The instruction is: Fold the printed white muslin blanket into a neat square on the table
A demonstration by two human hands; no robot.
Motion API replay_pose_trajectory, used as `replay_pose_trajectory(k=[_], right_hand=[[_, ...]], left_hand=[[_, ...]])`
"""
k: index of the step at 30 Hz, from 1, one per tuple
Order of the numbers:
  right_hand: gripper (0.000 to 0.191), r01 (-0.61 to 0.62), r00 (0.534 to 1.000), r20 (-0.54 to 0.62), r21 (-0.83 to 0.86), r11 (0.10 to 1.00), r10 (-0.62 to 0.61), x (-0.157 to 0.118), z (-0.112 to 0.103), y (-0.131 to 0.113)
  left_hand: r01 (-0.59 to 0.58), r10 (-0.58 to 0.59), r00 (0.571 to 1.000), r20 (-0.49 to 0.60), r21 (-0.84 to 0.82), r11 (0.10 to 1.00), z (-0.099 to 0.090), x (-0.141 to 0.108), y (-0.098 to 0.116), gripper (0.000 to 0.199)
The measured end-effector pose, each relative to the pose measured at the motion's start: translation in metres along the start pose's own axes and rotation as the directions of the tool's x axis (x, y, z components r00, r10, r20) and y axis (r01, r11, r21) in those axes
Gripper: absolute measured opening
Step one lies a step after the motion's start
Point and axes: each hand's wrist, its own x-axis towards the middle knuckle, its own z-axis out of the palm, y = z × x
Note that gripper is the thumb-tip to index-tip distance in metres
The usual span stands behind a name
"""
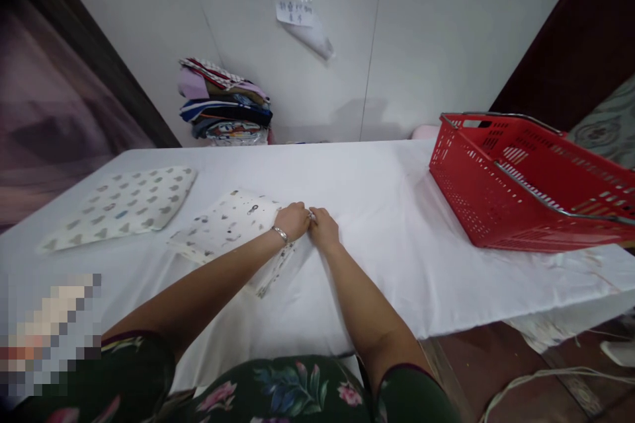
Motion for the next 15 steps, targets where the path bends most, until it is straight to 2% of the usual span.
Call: replay_pose_trajectory(k=[2, 4, 8, 10, 13, 15], right_hand=[[0.035, 0.06, 0.998, 0.017, -0.019, 0.998, -0.059, 0.0, 0.0, 0.0], [0.032, 0.068, 0.997, 0.027, -0.041, 0.997, -0.067, 0.0, 0.0, -0.001], [0.028, 0.065, 0.998, 0.024, -0.086, 0.994, -0.063, -0.001, -0.001, -0.002], [0.028, 0.078, 0.997, 0.019, -0.099, 0.992, -0.077, -0.002, -0.001, -0.002], [0.029, 0.078, 0.997, 0.017, -0.117, 0.99, -0.076, -0.003, 0.0, -0.001], [0.029, 0.076, 0.997, 0.025, -0.129, 0.989, -0.073, -0.003, 0.0, -0.001]], left_hand=[[-0.001, -0.001, 0.999, -0.038, -0.048, 0.999, 0.003, -0.007, -0.001, 0.031], [-0.028, 0.02, 0.998, -0.065, -0.128, 0.991, 0.003, -0.013, -0.007, 0.031], [-0.048, 0.008, 0.988, -0.152, -0.264, 0.963, 0.004, -0.026, -0.039, 0.034], [-0.004, -0.039, 0.982, -0.184, -0.23, 0.973, 0.007, -0.038, -0.059, 0.038], [0.133, -0.145, 0.982, -0.123, -0.104, 0.986, 0.02, -0.063, -0.083, 0.05], [0.215, -0.219, 0.971, -0.097, -0.049, 0.975, 0.03, -0.079, -0.09, 0.057]])
